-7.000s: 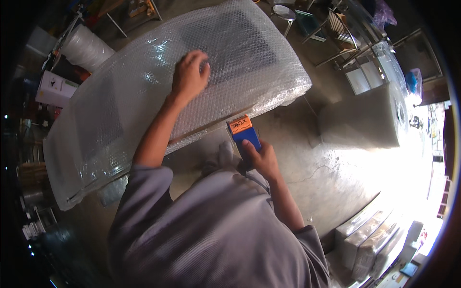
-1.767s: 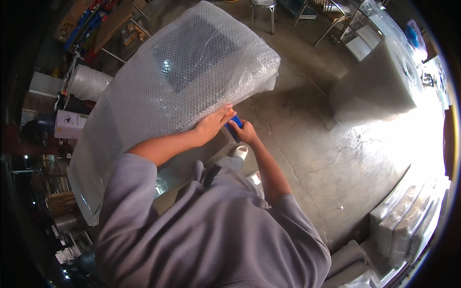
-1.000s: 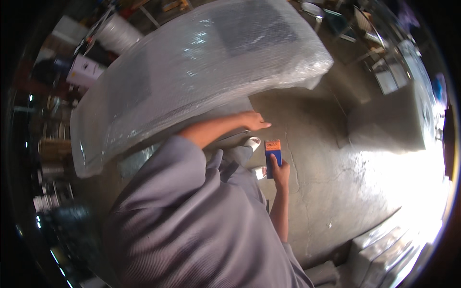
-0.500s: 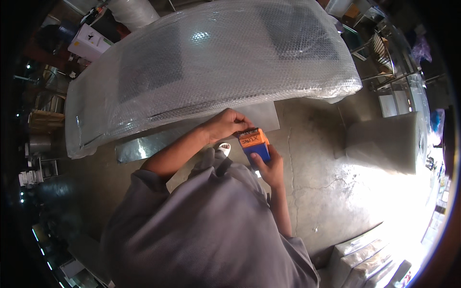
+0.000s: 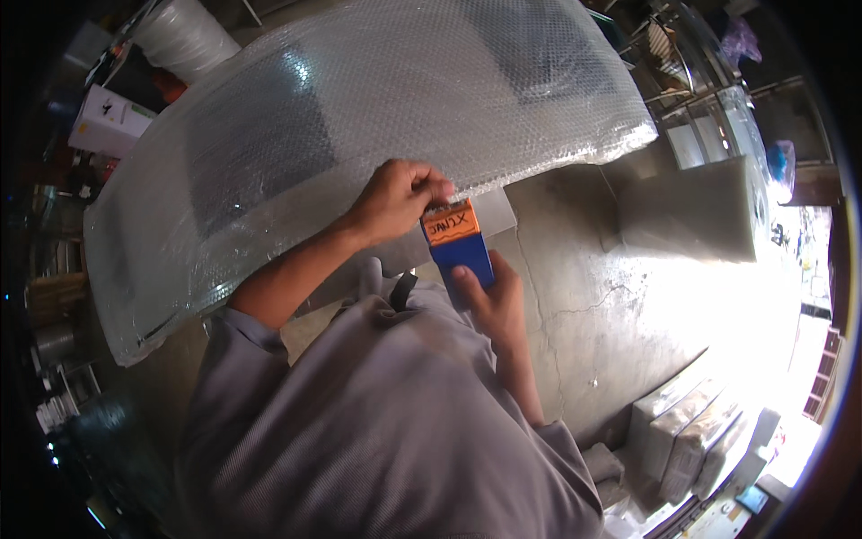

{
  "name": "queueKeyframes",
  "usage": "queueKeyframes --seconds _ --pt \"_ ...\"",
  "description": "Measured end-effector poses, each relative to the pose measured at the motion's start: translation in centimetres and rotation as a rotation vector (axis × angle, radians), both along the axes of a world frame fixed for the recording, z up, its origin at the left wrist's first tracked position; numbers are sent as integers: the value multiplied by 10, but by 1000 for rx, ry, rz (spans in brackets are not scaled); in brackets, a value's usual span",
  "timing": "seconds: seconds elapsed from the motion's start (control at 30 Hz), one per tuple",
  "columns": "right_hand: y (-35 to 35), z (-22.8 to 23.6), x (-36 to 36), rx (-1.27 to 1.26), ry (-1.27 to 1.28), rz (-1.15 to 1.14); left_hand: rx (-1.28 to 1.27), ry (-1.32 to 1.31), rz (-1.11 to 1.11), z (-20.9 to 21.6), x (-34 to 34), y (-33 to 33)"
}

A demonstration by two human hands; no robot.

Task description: The person wraps a large piece of furniture with bubble wrap and secures it with packing tape. They smooth the wrap, apply tape to the edges, and rotate the item to cover all sides.

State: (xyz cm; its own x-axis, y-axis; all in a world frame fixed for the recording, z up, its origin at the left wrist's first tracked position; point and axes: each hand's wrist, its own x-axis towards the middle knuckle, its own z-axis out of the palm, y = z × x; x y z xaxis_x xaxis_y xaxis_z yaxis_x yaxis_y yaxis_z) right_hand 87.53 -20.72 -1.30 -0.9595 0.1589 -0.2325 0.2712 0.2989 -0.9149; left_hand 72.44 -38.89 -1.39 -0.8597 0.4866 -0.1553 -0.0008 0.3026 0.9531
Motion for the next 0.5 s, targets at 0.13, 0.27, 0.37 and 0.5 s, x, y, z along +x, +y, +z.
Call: queueKeyframes --seconds 0.13,0.27,0.37,0.5 --pt "4 7 -17 68 -46 -29 -66 205 75 2 -51 5" --pt "11 1 -17 50 -85 -28 -396 728 357 -13 -125 -21" --pt "11 -15 -14 87 -127 -43 -661 1001 324 -34 -144 -34" --pt "11 -38 -15 91 -167 -67 -495 909 265 -40 -119 -14"
